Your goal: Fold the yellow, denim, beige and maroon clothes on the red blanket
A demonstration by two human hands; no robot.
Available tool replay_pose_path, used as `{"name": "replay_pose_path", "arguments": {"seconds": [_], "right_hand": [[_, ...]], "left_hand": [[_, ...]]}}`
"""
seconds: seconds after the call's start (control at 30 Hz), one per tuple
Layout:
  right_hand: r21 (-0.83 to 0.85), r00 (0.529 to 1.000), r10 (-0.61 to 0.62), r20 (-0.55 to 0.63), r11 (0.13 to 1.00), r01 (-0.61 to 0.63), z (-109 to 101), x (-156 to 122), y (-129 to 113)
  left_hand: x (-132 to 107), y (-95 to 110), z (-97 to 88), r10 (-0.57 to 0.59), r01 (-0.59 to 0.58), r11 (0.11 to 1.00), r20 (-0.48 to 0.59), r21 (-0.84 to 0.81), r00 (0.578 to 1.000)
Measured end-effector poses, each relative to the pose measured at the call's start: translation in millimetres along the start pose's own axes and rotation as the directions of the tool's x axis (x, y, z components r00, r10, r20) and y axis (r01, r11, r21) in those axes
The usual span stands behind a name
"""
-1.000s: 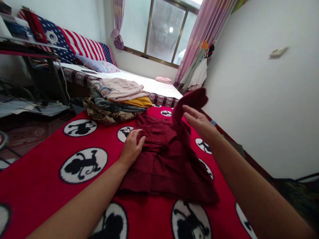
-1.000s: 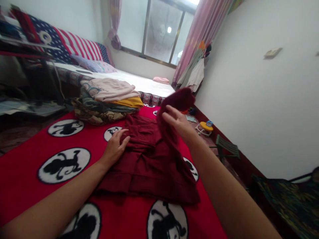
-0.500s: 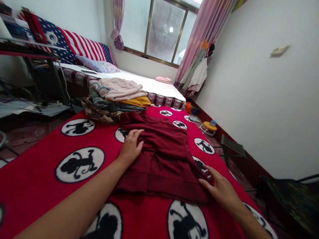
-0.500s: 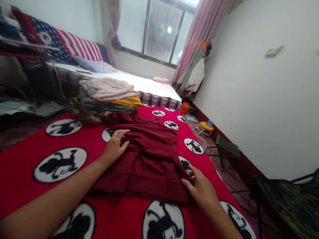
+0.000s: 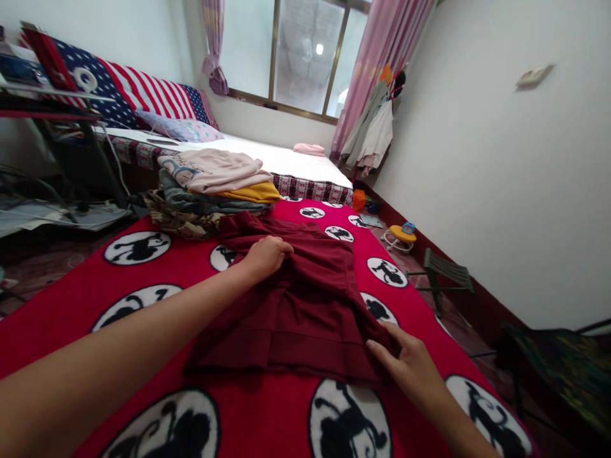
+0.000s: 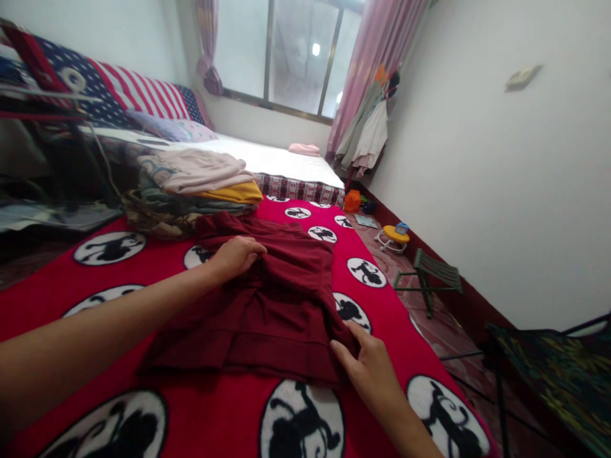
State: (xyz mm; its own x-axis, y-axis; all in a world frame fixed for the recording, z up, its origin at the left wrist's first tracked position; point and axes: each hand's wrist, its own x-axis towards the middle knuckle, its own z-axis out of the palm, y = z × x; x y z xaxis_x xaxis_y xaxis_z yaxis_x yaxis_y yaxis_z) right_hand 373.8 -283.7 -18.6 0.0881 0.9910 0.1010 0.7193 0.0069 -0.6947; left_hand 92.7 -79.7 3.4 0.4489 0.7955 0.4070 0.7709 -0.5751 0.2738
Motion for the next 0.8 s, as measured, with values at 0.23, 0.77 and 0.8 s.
{"name": "replay_pose_path", "arguments": {"seconds": [0.23, 0.77, 0.8], "right_hand": [[0.108, 0.997, -0.071, -0.033, 0.991, 0.074, -1.1, 0.1, -39.8], [0.159, 0.971, -0.028, -0.237, 0.985, 0.067, 33.4, 186.9, -13.6], [0.174, 0.971, -0.007, -0.24, 0.983, 0.05, 35.7, 202.3, -10.0]], "left_hand": [[35.1, -9.7, -50.2, -0.085, 0.004, 0.981, -0.408, -0.195, 0.909], [-81.5, -69.3, 2.8, -0.414, 0.212, 0.86, -0.394, -0.464, 0.821], [-79.6, -71.3, 5.0, -0.427, 0.21, 0.852, -0.403, -0.48, 0.809]]}}
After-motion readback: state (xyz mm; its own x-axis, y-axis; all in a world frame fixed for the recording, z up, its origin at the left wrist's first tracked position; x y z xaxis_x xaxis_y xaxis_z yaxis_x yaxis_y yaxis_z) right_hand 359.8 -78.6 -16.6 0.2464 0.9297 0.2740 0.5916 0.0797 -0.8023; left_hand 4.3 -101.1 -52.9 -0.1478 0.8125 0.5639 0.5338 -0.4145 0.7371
